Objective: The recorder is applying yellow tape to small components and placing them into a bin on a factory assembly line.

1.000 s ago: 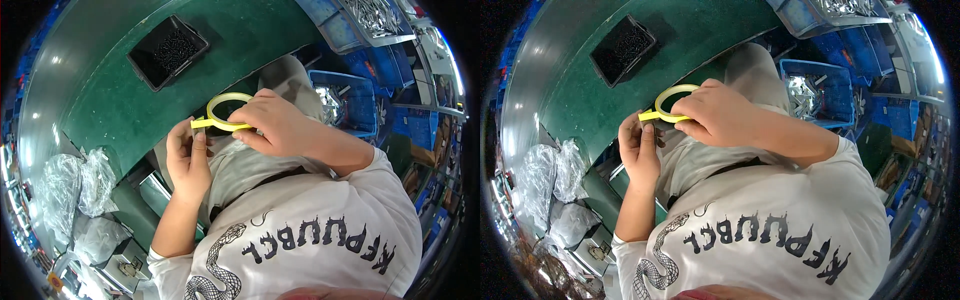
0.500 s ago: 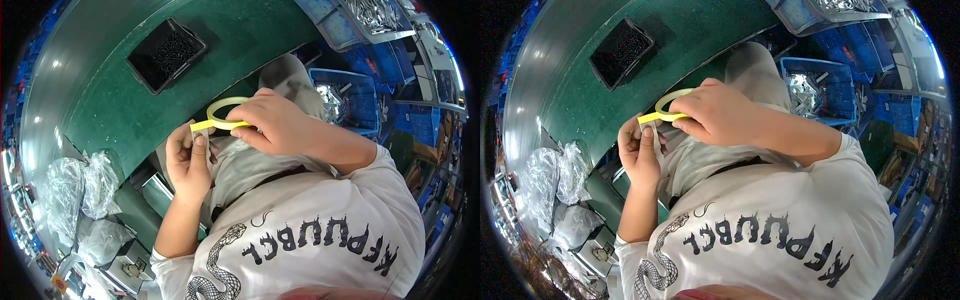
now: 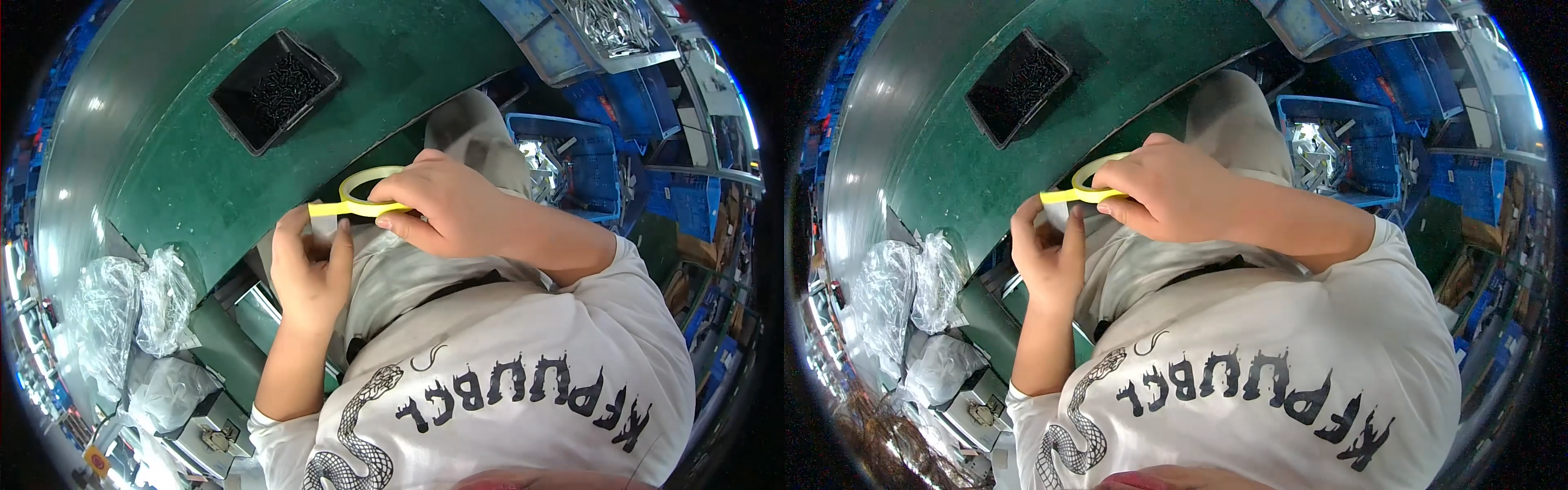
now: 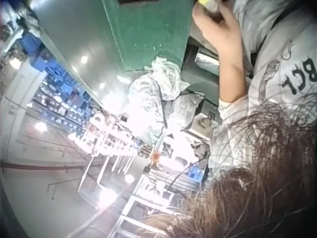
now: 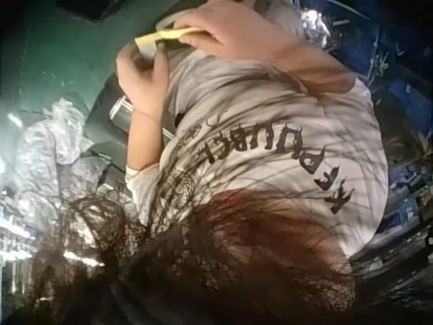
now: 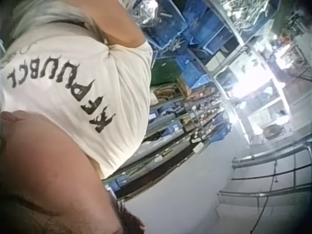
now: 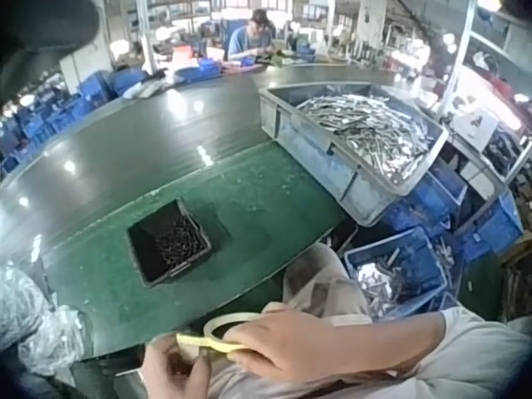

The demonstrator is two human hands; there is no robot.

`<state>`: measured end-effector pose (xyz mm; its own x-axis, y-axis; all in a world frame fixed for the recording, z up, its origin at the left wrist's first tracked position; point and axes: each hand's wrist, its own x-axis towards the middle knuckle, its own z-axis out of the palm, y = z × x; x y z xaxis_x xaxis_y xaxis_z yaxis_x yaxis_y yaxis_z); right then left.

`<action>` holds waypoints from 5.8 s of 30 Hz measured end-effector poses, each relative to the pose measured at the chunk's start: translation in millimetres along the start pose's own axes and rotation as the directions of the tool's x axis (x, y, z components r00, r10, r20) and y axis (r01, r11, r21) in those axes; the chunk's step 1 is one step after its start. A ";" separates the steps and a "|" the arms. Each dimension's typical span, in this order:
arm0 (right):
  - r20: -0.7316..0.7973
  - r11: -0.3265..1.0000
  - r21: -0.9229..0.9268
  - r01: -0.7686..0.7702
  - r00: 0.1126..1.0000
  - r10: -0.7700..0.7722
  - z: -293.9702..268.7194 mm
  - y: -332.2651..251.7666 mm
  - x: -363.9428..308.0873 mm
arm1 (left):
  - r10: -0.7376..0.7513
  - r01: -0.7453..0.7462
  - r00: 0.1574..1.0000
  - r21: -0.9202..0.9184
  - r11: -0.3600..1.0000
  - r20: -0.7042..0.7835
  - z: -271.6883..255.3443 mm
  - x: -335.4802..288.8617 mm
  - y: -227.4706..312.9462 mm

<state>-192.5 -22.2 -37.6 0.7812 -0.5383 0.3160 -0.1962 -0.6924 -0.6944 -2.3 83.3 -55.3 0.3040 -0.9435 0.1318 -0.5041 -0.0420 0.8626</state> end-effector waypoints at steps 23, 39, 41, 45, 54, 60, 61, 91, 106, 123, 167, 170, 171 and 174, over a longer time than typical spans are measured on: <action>0.072 0.996 0.001 -0.087 0.994 0.087 -5.0 4.4 3.0 | -0.271 0.378 0.921 -0.471 0.797 0.279 -3.9 1.4 4.6; 0.127 0.931 -0.216 0.295 0.954 -0.273 -8.3 22.2 0.2 | -0.282 0.433 0.901 -0.739 0.516 0.331 18.4 -5.1 -6.7; 0.150 0.940 -0.175 0.293 0.951 -0.269 -18.1 24.6 0.8 | -0.262 0.480 0.877 -0.723 0.497 0.402 24.3 -3.1 -4.3; 0.376 0.945 -0.211 0.250 0.913 -0.158 -50.7 23.7 11.5 | -0.368 0.526 0.849 -0.547 0.651 0.379 28.7 11.3 12.2; 0.490 0.999 -0.032 0.021 0.872 -0.003 -113.5 40.2 103.3 | -0.381 0.461 0.887 -0.502 0.731 0.261 23.7 96.7 64.0; 0.453 0.978 -0.201 0.054 0.890 0.044 -125.9 46.0 151.7 | -0.503 0.553 0.833 -0.359 0.752 0.232 8.0 162.9 79.2; 0.480 0.975 -0.216 0.056 0.876 0.057 -124.1 53.7 159.5 | -0.543 0.592 0.805 -0.260 0.763 0.238 7.1 171.8 85.9; -0.072 0.849 -0.499 0.172 0.969 -0.238 -58.4 111.6 97.6 | -0.356 0.281 0.933 -0.715 0.641 0.048 -7.1 127.3 57.7; 0.380 0.587 0.760 -0.280 0.923 -0.051 -5.5 30.9 -39.2 | 0.412 0.110 0.760 -0.725 0.680 0.503 59.0 46.1 60.2; 0.012 0.671 -0.723 -0.165 0.968 0.251 -171.0 52.2 -188.2 | 0.023 0.128 0.908 -0.328 0.936 0.419 3.3 -1.2 -1.0; -0.487 0.694 -0.636 -0.336 0.873 -0.024 -236.9 -26.6 50.7 | 0.159 -0.292 0.847 0.193 0.937 0.508 -4.6 4.0 -24.0; -0.351 0.919 -0.359 -0.165 0.936 0.031 -175.9 -49.6 47.6 | 0.218 -0.259 0.920 0.089 0.962 0.327 -7.0 3.6 -9.9; -0.233 0.928 -0.249 -0.276 0.947 0.219 -156.3 -54.7 42.4 | 0.235 -0.247 0.945 0.025 0.969 0.228 -7.0 5.7 -4.8; 0.246 0.973 -0.124 -0.194 0.944 0.220 -91.1 -45.2 42.4 | 0.294 -0.268 0.911 -0.125 0.955 0.290 -6.1 7.8 -1.6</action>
<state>-204.5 -57.5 66.1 0.8404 -0.5418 -0.0134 -0.4161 -0.6291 -0.6566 5.8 78.0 -52.7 -0.1056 -0.9670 0.2317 -0.4622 0.2541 0.8496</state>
